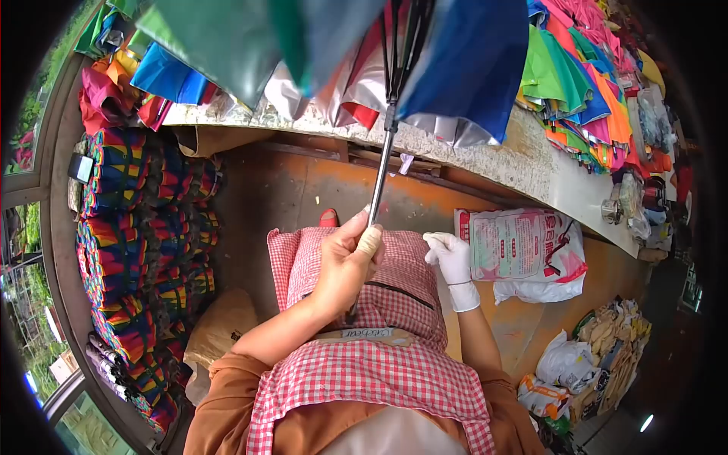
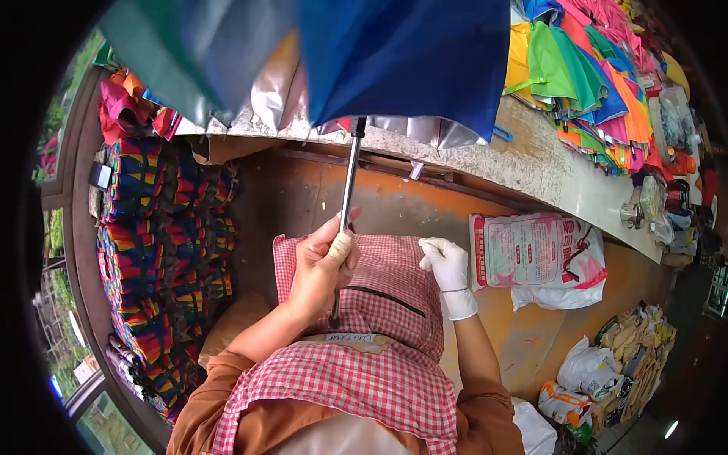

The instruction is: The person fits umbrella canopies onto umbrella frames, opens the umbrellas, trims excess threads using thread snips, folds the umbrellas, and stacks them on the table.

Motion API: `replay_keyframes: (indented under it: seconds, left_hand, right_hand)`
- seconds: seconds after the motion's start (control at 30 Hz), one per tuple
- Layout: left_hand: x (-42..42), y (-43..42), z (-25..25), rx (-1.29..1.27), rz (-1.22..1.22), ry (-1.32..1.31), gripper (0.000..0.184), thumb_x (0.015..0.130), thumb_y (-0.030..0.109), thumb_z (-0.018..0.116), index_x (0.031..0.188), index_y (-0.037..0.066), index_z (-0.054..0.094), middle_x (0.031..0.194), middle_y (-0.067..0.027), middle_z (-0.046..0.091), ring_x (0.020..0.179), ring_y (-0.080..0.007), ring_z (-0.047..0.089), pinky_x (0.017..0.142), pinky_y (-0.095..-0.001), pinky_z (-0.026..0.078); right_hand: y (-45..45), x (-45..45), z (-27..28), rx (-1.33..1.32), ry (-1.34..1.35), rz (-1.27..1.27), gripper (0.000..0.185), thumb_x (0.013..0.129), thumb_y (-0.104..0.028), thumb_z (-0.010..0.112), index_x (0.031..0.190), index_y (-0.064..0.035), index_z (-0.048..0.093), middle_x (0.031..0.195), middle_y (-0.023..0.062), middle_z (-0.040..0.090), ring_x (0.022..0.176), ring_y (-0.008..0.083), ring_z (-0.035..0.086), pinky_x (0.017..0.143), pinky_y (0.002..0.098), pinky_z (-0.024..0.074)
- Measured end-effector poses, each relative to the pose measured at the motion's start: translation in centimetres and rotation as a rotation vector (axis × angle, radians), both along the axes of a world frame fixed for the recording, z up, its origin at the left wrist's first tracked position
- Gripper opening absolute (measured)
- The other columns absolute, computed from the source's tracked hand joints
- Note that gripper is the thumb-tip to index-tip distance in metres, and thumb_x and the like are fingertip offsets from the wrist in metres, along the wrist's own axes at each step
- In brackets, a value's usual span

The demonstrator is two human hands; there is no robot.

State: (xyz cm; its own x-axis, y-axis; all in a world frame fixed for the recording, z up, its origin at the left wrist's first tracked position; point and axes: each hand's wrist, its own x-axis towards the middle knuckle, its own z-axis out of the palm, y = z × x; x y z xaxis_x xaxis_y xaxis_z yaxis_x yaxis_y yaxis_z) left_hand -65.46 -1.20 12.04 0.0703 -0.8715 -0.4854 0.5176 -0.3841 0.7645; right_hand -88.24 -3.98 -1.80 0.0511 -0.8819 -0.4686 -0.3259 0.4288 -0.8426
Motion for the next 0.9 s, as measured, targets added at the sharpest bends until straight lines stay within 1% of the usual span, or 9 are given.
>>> replay_keyframes:
  seconds: [0.23,0.27,0.4,0.5,0.57,0.67,0.7,0.8,0.9]
  left_hand:
    - [-1.7,-0.9,-8.1,0.292,0.139,0.256,0.027,0.093,0.012,0.049,0.120,0.009,0.053,0.062,0.0016,0.044,0.040,-0.0040,0.029,0.038,-0.0193,0.022]
    - [-1.1,-0.4,-8.9,0.218,0.039,0.260,0.033,0.093,0.017,0.051,0.125,0.009,0.048,0.073,0.0000,0.050,0.048,-0.0055,0.040,0.044,-0.0207,0.033]
    - [1.3,1.0,-8.7,0.308,0.060,-0.008,0.056,0.089,0.038,0.056,0.133,0.009,0.036,0.114,-0.0070,0.050,0.090,-0.0151,0.053,0.076,-0.0325,0.046]
    - [6.8,1.9,-9.3,0.285,0.203,-0.282,0.064,0.087,0.046,0.053,0.135,0.009,0.034,0.129,-0.0119,0.041,0.107,-0.0204,0.048,0.089,-0.0396,0.039]
    - [9.9,0.2,-8.8,0.257,0.271,-0.411,0.069,0.086,0.049,0.053,0.137,0.007,0.032,0.132,-0.0141,0.038,0.116,-0.0240,0.044,0.095,-0.0422,0.035]
    - [15.3,-5.2,-8.6,0.062,0.328,-0.350,0.073,0.085,0.053,0.051,0.138,0.008,0.029,0.136,-0.0158,0.035,0.123,-0.0275,0.039,0.100,-0.0448,0.030]
    - [17.3,-7.3,-8.6,-0.039,0.336,-0.356,0.076,0.083,0.057,0.051,0.137,0.007,0.031,0.134,-0.0150,0.036,0.121,-0.0277,0.040,0.099,-0.0447,0.030]
    - [21.3,-15.1,-5.7,0.006,0.211,-0.476,0.077,0.083,0.060,0.051,0.136,0.008,0.031,0.136,-0.0156,0.036,0.125,-0.0286,0.038,0.102,-0.0421,0.030]
    - [20.2,-21.4,-4.4,-0.216,0.093,0.247,0.057,0.090,0.048,0.048,0.134,0.013,0.042,0.126,-0.0085,0.052,0.115,-0.0232,0.050,0.096,-0.0373,0.041]
  right_hand:
    - [2.8,-0.3,-3.1,-0.431,0.201,0.083,0.014,0.083,-0.013,0.060,0.089,-0.0014,0.066,0.064,0.0066,0.062,0.047,0.0120,0.056,0.051,0.0250,0.0450]
    - [3.1,-0.7,-3.7,-0.433,0.149,0.117,0.017,0.085,-0.016,0.059,0.093,-0.0023,0.065,0.065,0.0062,0.062,0.051,0.0115,0.058,0.053,0.0246,0.0456]
    - [1.4,-0.5,3.7,0.312,0.167,0.338,0.030,0.091,-0.020,0.053,0.116,-0.0023,0.055,0.091,0.0073,0.065,0.080,0.0100,0.061,0.070,0.0240,0.0483]
    - [2.3,3.1,5.2,0.144,-0.451,0.080,0.033,0.093,-0.026,0.052,0.114,-0.0001,0.054,0.096,0.0094,0.064,0.081,0.0126,0.061,0.069,0.0256,0.0490]
    - [1.8,8.6,7.3,0.397,-0.781,-0.160,0.039,0.095,-0.031,0.048,0.118,0.0000,0.051,0.098,0.0100,0.063,0.082,0.0159,0.060,0.071,0.0287,0.0499]
    - [-0.1,12.4,4.8,0.688,-1.361,-0.281,0.036,0.097,-0.028,0.042,0.120,-0.0009,0.051,0.068,0.0006,0.055,0.048,0.0070,0.047,0.043,0.0217,0.0412]
    - [-1.0,13.1,6.8,0.476,-1.102,-0.228,0.032,0.098,-0.025,0.041,0.114,-0.0009,0.055,0.057,-0.0033,0.046,0.037,0.0034,0.034,0.033,0.0198,0.0303]
    - [-1.8,12.2,9.3,0.312,-0.899,-0.049,0.030,0.098,-0.022,0.041,0.110,-0.0009,0.059,0.057,-0.0043,0.046,0.039,0.0026,0.035,0.035,0.0196,0.0302]
    - [-0.7,13.8,5.9,-0.277,-0.520,0.279,0.028,0.097,-0.023,0.044,0.112,-0.0040,0.059,0.064,0.0009,0.055,0.047,0.0115,0.048,0.046,0.0249,0.0406]
